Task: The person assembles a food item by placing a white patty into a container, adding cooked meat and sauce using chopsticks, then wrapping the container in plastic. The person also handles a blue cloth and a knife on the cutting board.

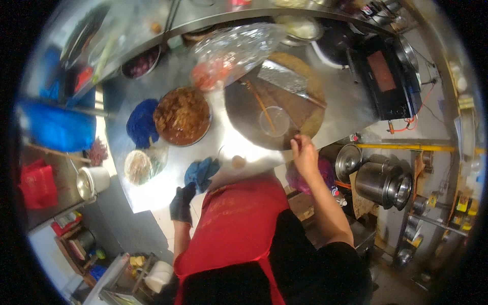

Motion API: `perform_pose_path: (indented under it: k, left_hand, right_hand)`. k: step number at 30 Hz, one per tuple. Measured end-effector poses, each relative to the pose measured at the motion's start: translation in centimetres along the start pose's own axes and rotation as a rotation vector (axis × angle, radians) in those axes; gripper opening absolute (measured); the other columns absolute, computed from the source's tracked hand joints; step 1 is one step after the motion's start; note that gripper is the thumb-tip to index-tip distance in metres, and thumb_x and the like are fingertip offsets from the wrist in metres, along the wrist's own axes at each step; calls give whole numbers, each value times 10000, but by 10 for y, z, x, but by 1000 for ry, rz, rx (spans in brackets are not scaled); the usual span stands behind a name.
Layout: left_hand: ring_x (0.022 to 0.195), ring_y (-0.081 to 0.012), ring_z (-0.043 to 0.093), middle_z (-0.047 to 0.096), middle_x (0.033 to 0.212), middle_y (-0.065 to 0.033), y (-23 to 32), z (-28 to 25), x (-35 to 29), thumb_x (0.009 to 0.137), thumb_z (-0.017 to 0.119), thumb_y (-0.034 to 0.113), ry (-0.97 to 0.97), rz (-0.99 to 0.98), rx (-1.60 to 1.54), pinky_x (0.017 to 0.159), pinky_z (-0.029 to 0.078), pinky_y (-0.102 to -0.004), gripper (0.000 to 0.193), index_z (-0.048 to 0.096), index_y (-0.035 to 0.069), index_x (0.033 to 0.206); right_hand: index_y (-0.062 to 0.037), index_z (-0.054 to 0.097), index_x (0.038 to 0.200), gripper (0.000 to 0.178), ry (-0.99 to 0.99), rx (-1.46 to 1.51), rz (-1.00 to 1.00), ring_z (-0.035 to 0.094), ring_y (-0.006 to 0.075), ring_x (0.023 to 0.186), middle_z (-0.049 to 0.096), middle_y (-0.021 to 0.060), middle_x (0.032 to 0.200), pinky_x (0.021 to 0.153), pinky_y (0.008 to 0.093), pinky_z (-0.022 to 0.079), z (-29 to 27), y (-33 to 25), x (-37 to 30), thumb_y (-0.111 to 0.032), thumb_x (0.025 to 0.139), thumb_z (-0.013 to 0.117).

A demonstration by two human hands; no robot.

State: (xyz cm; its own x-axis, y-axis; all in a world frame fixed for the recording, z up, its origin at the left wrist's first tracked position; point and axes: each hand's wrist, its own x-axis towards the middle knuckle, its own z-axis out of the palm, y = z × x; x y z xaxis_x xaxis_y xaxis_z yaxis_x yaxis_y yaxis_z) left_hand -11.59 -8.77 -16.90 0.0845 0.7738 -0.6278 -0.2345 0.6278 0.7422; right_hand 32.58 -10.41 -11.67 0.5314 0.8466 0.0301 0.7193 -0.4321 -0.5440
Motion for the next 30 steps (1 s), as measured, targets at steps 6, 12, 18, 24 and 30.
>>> perform_pose_path:
  k: [6,12,18,24,30]
  left_hand:
    - [1055,-305,709,697,1209,-168,-50,118,67,1041,591,180,-124,140,321,892,608,-421,345,599,-38,1309]
    - [1007,-280,706,719,1135,-177,-64,232,61,1030,593,178,-216,127,179,905,593,-393,312,656,-68,1210]
    - [952,-276,707,718,1071,-174,-49,295,36,1005,631,153,-108,57,96,856,596,-400,256,654,-64,1139]
    - [1003,-279,710,726,1120,-176,-49,306,55,1019,606,164,-222,261,410,884,591,-407,276,657,-64,1168]
    - [1015,-264,708,726,1138,-171,-43,319,57,1012,560,91,-208,217,497,896,586,-373,266,657,-69,1201]
  right_hand:
    - [25,674,984,269,34,70,61,671,243,668,681,150,860,663,383,535,-43,157,78,-234,1029,620]
    - [43,653,997,343,640,175,498,649,181,627,688,120,781,580,323,518,-134,416,147,-269,1072,534]
    - [-10,631,955,345,669,651,706,636,162,591,660,68,739,499,288,496,-216,511,209,-348,1020,649]
    - [-44,640,829,345,797,979,901,660,228,593,679,97,706,513,341,515,-222,505,249,-347,980,706]
    - [-11,692,850,273,561,-595,362,672,464,780,693,267,819,710,548,522,-238,494,226,-275,916,709]
